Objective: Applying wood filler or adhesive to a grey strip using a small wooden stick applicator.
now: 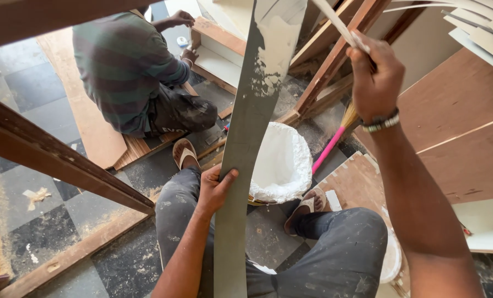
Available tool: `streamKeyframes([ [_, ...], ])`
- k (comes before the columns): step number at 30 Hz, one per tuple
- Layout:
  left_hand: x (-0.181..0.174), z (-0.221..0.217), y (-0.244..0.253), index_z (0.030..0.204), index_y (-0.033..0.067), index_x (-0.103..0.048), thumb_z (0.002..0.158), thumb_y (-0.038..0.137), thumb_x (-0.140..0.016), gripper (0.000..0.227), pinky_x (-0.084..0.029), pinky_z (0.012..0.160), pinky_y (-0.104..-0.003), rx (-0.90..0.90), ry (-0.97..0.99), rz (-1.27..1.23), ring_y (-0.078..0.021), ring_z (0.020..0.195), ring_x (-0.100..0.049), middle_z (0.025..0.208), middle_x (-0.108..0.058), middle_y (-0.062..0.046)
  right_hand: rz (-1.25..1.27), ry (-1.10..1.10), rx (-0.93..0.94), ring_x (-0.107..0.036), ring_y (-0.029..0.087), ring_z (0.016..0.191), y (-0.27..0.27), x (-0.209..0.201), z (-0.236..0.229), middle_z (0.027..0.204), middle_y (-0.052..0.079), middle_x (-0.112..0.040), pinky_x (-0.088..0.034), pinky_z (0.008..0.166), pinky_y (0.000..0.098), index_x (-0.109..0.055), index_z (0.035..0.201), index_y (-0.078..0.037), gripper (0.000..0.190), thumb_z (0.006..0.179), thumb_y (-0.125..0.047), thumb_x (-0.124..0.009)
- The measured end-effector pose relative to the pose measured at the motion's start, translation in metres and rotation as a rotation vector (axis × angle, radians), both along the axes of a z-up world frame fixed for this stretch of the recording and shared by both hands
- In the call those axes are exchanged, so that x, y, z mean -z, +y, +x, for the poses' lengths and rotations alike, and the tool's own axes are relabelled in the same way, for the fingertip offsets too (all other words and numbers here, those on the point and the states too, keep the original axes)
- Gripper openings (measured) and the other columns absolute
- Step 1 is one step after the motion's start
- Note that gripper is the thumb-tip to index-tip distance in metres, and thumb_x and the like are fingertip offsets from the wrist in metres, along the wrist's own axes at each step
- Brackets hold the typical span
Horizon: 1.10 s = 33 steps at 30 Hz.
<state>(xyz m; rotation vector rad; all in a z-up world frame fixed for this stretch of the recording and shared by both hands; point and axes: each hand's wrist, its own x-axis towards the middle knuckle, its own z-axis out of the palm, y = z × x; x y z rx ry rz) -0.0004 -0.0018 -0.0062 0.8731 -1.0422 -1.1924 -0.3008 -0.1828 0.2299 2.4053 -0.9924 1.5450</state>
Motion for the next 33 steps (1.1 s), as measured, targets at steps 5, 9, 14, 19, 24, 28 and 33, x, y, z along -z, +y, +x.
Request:
streamKeyframes([
  [5, 0.002, 0.003, 0.002, 0.106, -0.0035, -0.073, 0.099, 0.017, -0.07, 0.021, -0.048, 0.06, -0.022, 0.007, -0.006, 0.003, -0.002, 0.072, -0.058, 0.081, -0.068, 0.004, 0.082, 0.025, 0.057, -0.053, 0.011, 0.075, 0.001, -0.016, 0.027, 0.091, 0.006, -0.064, -0.042, 0.062, 0.0275, -0.076, 0.128, -0.002, 0.018, 0.114, -0.008, -0.065],
  [9, 0.004, 0.003, 0.001, 0.105, -0.0035, -0.073, 0.099, 0.016, -0.07, 0.021, -0.049, 0.06, -0.022, 0.027, 0.011, 0.026, -0.0024, 0.072, -0.059, 0.081, -0.069, 0.003, 0.099, 0.087, -0.007, -0.056, 0.011, 0.082, 0.016, -0.022, 0.035, 0.099, 0.005, -0.063, -0.046, 0.07, 0.029, -0.075, 0.128, -0.004, 0.016, 0.115, -0.005, -0.066],
  [14, 0.002, 0.004, 0.001, 0.106, -0.0035, -0.073, 0.1, 0.015, -0.069, 0.02, -0.049, 0.06, -0.022, 0.043, 0.032, 0.022, -0.0028, 0.072, -0.06, 0.081, -0.068, 0.003, 0.217, 0.1, -0.027, -0.056, 0.01, 0.075, 0.019, -0.018, 0.041, 0.098, 0.005, -0.065, -0.046, 0.063, 0.0259, -0.076, 0.129, -0.006, 0.021, 0.112, -0.005, -0.064],
  [19, 0.0, 0.005, 0.002, 0.106, -0.0034, -0.073, 0.1, 0.015, -0.069, 0.019, -0.049, 0.06, -0.022, 0.041, 0.013, 0.021, -0.0029, 0.071, -0.061, 0.081, -0.069, 0.002, 0.245, 0.091, -0.123, -0.056, 0.009, 0.075, 0.006, 0.011, 0.044, 0.098, 0.005, -0.069, -0.048, 0.061, 0.024, -0.077, 0.123, -0.006, 0.018, 0.112, -0.006, -0.062],
  [24, 0.001, 0.004, 0.001, 0.105, -0.0044, -0.073, 0.099, 0.014, -0.069, 0.02, -0.049, 0.058, -0.023, 0.03, 0.024, 0.03, -0.0037, 0.07, -0.062, 0.08, -0.07, 0.001, 0.127, -0.13, -0.21, -0.058, 0.012, 0.083, 0.021, 0.025, 0.071, 0.102, 0.007, -0.067, -0.049, 0.068, 0.0269, -0.072, 0.127, -0.005, 0.019, 0.11, -0.006, -0.065],
  [28, 0.002, 0.005, 0.002, 0.106, -0.0042, -0.073, 0.1, 0.014, -0.069, 0.02, -0.049, 0.06, -0.022, 0.044, 0.027, 0.02, -0.0026, 0.072, -0.06, 0.082, -0.07, 0.002, 0.04, -0.08, 0.034, -0.051, 0.012, 0.07, 0.013, 0.101, 0.048, 0.088, 0.003, -0.064, -0.044, 0.058, 0.0241, -0.073, 0.109, -0.011, 0.011, 0.108, -0.004, -0.064],
  [33, 0.003, 0.006, 0.002, 0.103, -0.0036, -0.073, 0.1, 0.015, -0.07, 0.019, -0.047, 0.059, -0.022, 0.016, 0.007, 0.012, -0.0023, 0.07, -0.059, 0.079, -0.068, 0.003, 0.14, 0.061, -0.085, -0.059, 0.015, 0.077, 0.075, 0.124, 0.036, 0.093, 0.008, -0.065, -0.051, 0.064, 0.0281, -0.073, 0.115, 0.003, 0.018, 0.101, -0.002, -0.064],
])
